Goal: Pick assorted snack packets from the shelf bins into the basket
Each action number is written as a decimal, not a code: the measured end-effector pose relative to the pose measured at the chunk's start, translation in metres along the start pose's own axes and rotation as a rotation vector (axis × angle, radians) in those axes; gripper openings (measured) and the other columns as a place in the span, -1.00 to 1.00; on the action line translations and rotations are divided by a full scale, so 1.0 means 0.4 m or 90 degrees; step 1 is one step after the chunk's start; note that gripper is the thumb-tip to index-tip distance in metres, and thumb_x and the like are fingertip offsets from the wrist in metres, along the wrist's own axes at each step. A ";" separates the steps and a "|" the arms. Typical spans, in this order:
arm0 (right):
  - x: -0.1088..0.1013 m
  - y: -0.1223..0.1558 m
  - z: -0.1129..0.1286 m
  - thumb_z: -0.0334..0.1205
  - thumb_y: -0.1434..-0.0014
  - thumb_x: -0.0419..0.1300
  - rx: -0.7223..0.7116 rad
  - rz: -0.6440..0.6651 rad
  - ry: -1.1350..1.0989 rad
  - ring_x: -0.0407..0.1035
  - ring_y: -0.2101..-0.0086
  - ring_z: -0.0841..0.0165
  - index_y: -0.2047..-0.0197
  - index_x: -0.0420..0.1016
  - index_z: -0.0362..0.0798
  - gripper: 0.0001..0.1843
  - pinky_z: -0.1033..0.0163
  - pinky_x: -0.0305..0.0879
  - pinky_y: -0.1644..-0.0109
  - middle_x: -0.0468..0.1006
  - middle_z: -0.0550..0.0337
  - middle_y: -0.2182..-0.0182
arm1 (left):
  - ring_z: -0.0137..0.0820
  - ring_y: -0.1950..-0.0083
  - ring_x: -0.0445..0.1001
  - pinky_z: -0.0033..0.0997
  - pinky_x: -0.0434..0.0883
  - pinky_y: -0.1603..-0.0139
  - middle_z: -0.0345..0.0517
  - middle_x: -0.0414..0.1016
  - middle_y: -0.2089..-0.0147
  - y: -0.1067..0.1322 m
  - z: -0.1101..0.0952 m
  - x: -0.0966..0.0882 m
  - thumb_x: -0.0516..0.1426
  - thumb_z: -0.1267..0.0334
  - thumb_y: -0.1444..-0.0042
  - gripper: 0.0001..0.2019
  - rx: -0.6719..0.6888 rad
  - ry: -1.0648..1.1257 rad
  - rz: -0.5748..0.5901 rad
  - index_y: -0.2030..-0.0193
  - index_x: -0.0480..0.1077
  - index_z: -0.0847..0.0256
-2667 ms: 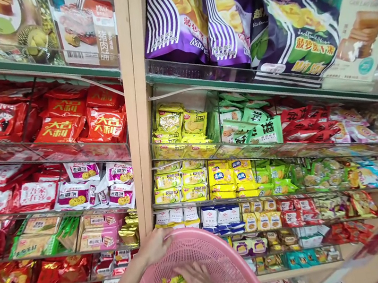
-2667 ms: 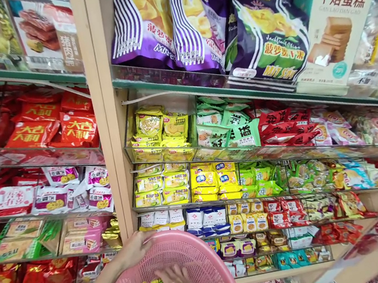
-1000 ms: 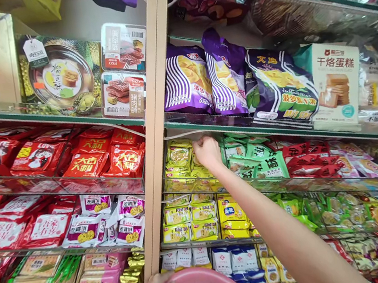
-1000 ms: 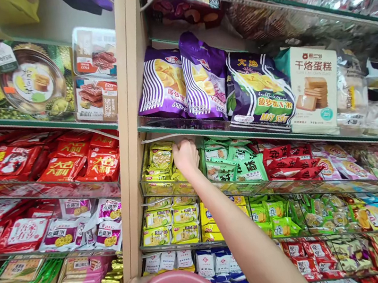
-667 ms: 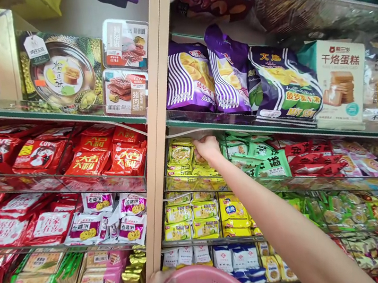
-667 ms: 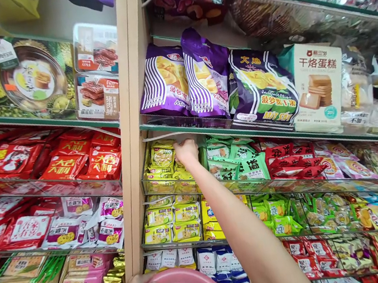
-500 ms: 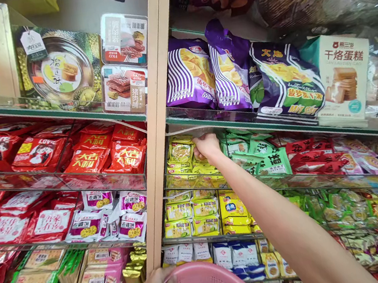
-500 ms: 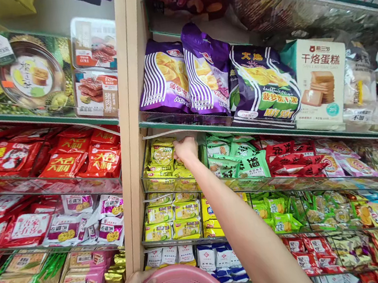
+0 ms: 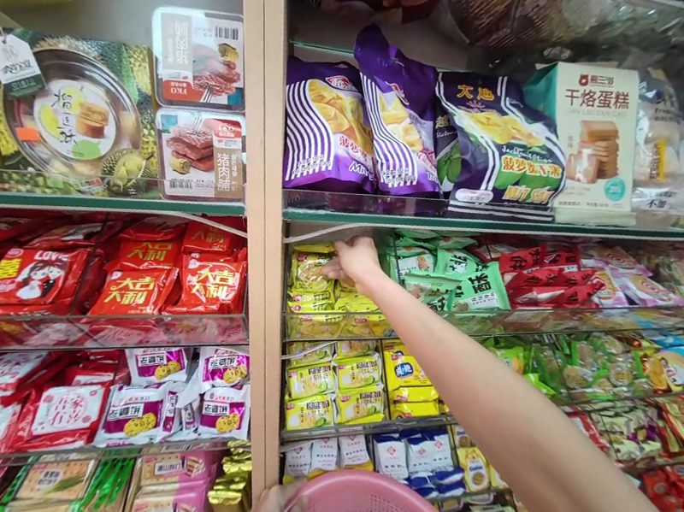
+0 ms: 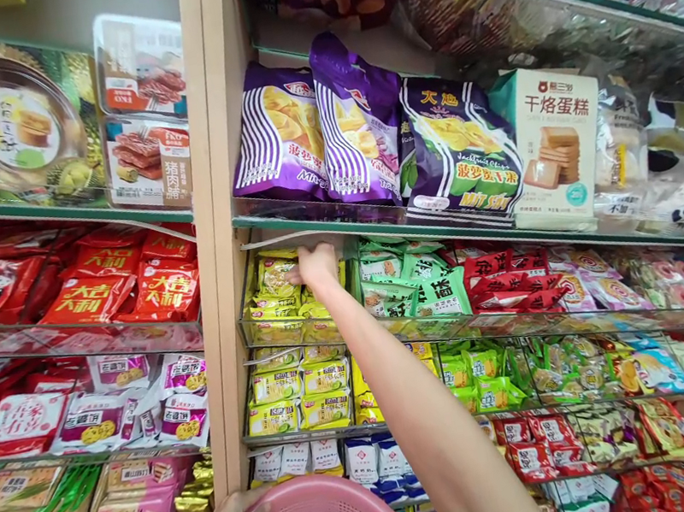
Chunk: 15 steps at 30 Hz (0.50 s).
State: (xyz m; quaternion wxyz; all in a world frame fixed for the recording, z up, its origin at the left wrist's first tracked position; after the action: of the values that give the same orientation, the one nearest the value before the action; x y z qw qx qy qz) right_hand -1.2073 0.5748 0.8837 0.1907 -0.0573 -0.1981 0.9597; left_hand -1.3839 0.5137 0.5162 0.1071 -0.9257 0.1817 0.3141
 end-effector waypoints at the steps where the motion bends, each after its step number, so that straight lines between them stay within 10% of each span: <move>1: 0.005 0.002 0.003 -0.35 -0.18 0.00 -0.001 0.000 -0.031 0.36 0.69 0.40 0.44 0.20 -0.06 -0.85 0.31 0.38 0.59 0.35 0.29 0.74 | -0.14 -0.10 0.38 -0.29 0.30 -0.12 -0.03 0.48 -0.05 0.001 0.000 -0.001 -0.01 -0.09 -0.11 -0.47 -0.004 0.005 -0.002 -0.06 0.43 0.21; 15: -0.013 0.092 0.017 -0.44 -0.18 -0.05 -0.045 -0.019 -0.361 0.52 0.44 0.37 0.39 0.11 -0.04 -0.86 0.28 0.49 0.26 0.45 0.27 0.57 | -0.16 -0.15 0.36 -0.29 0.27 -0.16 -0.01 0.42 -0.12 0.001 -0.021 0.004 -0.03 -0.03 -0.15 -0.50 0.023 -0.004 0.032 -0.09 0.40 0.22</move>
State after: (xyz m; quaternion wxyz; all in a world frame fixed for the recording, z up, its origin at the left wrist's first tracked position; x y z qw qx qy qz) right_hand -1.2164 0.5391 0.8753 0.1399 0.2093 -0.2779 0.9270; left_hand -1.3783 0.5103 0.5216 0.1163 -0.9178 0.2098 0.3163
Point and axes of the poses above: each hand's wrist, its own y-axis away from the middle knuckle, its own x-axis out of the palm, z = x × y, the point moved 8 cm from there along -y, towards the middle knuckle
